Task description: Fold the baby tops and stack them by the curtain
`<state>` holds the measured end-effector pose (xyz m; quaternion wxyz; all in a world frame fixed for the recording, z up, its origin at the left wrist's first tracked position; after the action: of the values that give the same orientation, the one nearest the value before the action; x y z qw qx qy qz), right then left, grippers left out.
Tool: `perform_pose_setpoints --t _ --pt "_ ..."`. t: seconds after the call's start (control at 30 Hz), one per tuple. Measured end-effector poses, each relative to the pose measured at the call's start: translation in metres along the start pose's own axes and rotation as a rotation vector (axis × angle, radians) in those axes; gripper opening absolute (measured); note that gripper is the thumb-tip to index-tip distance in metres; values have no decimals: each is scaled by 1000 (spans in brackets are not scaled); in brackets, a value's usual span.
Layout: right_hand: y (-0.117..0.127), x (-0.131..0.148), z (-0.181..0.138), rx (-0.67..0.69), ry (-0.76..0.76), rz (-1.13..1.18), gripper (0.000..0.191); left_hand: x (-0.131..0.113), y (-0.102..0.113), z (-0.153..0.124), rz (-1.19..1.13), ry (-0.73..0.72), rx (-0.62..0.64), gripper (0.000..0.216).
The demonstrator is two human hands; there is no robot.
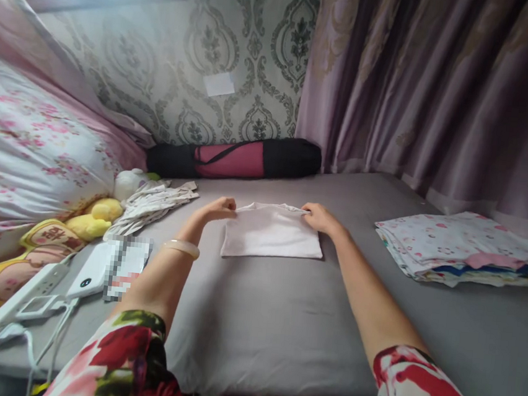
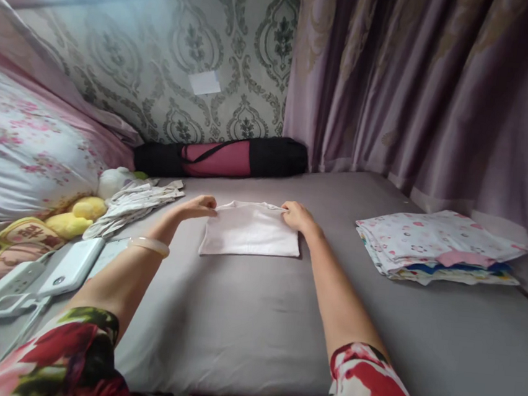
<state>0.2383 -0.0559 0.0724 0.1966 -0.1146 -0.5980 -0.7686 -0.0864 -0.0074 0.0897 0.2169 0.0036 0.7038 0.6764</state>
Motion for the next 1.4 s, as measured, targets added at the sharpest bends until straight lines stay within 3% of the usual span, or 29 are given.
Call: perform_pose_setpoints --t 0.1,0.2,0.3,0.4,0.47,0.57,0.67,0.77,1.0,1.17,1.3,1.4 --pt "26 1 12 35 46 81 22 -1 23 0 -255 -107 -80 29" --pt "55 9 20 -5 113 129 20 -7 44 2 -399 -178 -274 30" --pt "80 19 18 -188 172 132 23 -15 59 -3 -347 -199 -510 26" --pt "82 23 5 -331 230 95 23 -19 61 -16 -227 -222 -648 25" --pt "69 19 -11 -327 313 53 22 -18 48 -29 -139 -254 -633 25" --pt "37 6 -42 -220 459 -38 26 -10 12 -51 -36 -293 -510 25" --pt "8 -5 -73 -70 513 -106 30 -2 -29 -74 -13 -296 -333 28" --pt "-4 -7 -95 37 513 -125 34 0 -53 -95 0 -270 -235 35" --pt "5 1 -112 151 515 -151 56 -8 -50 -117 1 -285 -158 35" --pt "4 6 -105 140 439 -158 40 -14 -48 -112 -35 -255 -224 21" --pt "-9 28 -86 6 341 -152 44 -44 -53 -94 -28 -187 -367 29" --pt "-28 52 -70 -36 244 -178 51 -79 -67 -78 19 -133 -355 35"
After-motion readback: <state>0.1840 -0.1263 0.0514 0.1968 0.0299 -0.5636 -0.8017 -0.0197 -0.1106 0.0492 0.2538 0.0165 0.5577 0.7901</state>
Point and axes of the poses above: each hand's wrist, its own z-axis towards the middle knuckle, its own y-axis out of the back of the hand, x = y × z, the point moved 3 cm from there along z, towards the middle knuckle, and after that the axes turned 10 degrees about -x, right-handed, at the moved point
